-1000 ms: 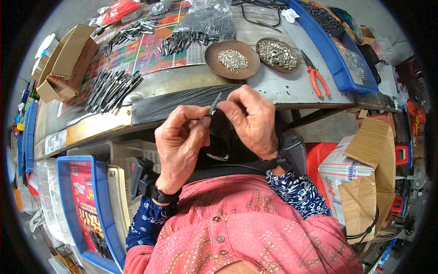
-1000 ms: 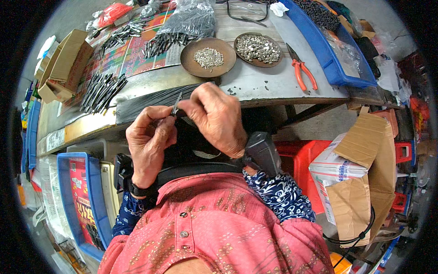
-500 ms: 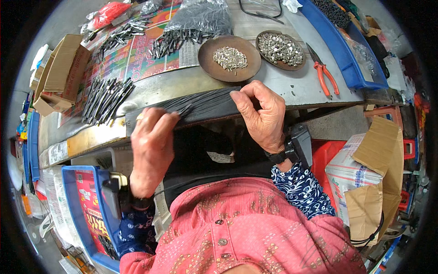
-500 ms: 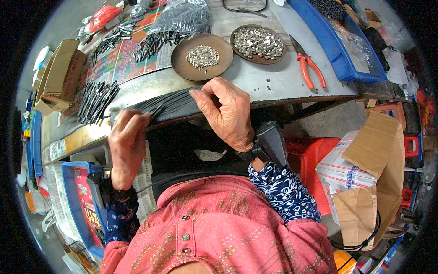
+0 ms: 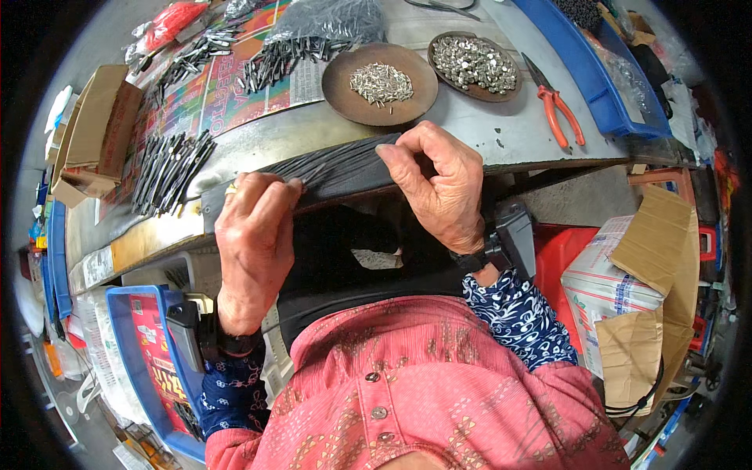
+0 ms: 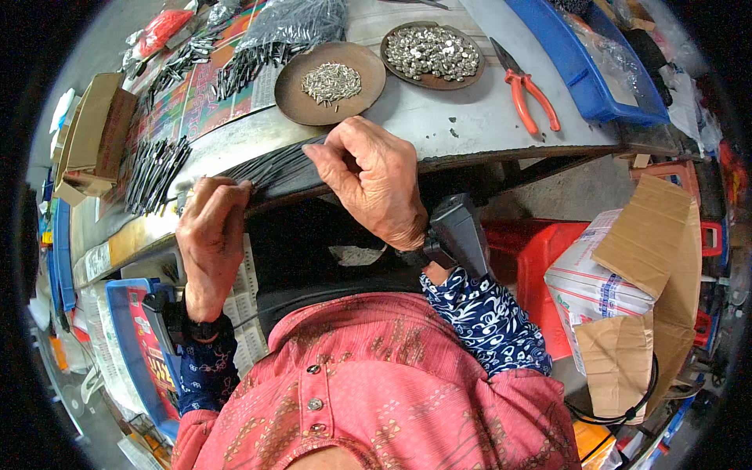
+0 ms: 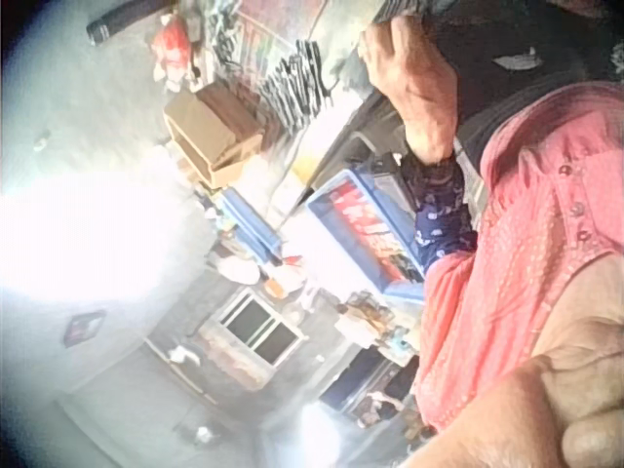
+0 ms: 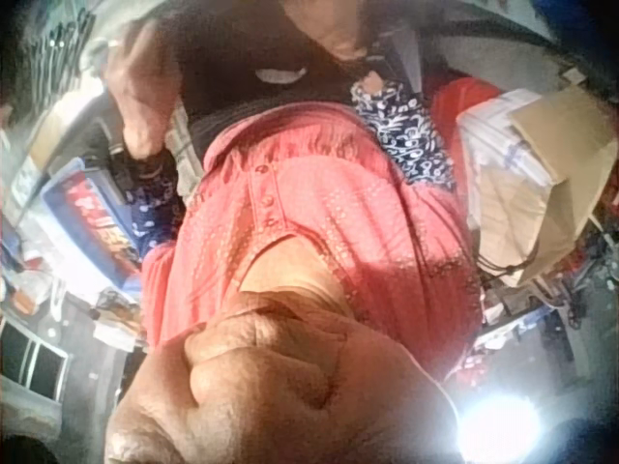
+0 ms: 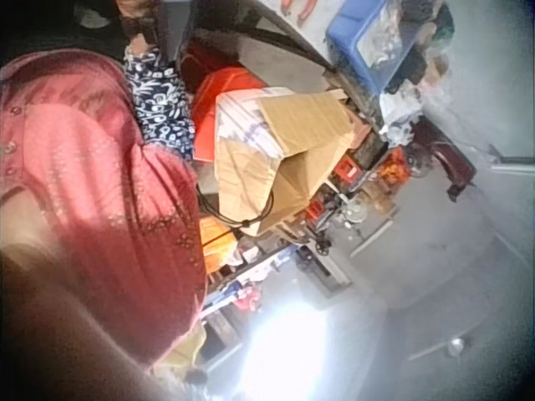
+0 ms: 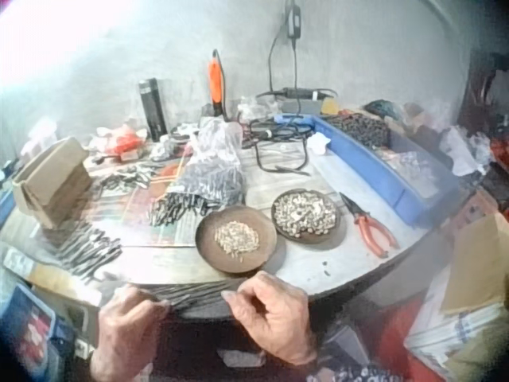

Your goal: The person repeatedly picks up small metal rods and cylindrical components from a workbench, inserts the components into the rods, and uses pliers to crimp or secure them. The assembled pieces are placed back on the table. The process is repeated multiple times throughout the clip.

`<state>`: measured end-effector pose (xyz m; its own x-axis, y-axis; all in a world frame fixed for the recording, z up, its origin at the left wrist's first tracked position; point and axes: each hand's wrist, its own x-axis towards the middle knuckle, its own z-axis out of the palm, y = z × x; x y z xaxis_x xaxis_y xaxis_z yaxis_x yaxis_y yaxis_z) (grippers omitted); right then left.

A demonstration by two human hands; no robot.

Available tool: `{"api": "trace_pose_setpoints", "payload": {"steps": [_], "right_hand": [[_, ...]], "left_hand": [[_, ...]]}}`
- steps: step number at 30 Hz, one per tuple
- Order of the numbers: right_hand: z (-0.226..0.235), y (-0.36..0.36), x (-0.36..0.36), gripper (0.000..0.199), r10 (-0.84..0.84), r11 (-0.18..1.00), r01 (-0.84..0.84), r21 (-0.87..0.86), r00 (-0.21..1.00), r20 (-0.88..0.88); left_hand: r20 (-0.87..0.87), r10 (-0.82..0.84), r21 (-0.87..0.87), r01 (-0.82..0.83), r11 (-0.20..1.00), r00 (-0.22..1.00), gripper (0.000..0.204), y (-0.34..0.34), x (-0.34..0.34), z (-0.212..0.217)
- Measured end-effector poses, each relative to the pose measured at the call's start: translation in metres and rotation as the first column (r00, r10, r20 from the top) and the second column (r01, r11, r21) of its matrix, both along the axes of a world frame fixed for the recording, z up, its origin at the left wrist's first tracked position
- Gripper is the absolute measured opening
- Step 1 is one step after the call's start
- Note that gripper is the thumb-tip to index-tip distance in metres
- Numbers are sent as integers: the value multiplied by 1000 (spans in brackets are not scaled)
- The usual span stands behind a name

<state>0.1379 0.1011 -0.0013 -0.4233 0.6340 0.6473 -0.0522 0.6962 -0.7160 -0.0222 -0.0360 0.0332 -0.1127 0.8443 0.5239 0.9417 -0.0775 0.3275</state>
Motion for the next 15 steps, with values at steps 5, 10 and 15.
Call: {"api": "trace_pose_setpoints", "payload": {"steps": [5,10,15], "right_hand": [[-1,-1,-1,18,-18,1000,18,-12,1000,21],[5,-3,-2,17,-24,1000,24,-10,1000,19],[12,-17,7,13,-66,982,44,182,991,114]], "left_hand": [[-47,-82,19,83,996,995,16,34,9,-15],[-83,-88,63,93,994,993,14,49,20,-18],[373,-99,148,46,988,923,10,30,23,-13]]}}
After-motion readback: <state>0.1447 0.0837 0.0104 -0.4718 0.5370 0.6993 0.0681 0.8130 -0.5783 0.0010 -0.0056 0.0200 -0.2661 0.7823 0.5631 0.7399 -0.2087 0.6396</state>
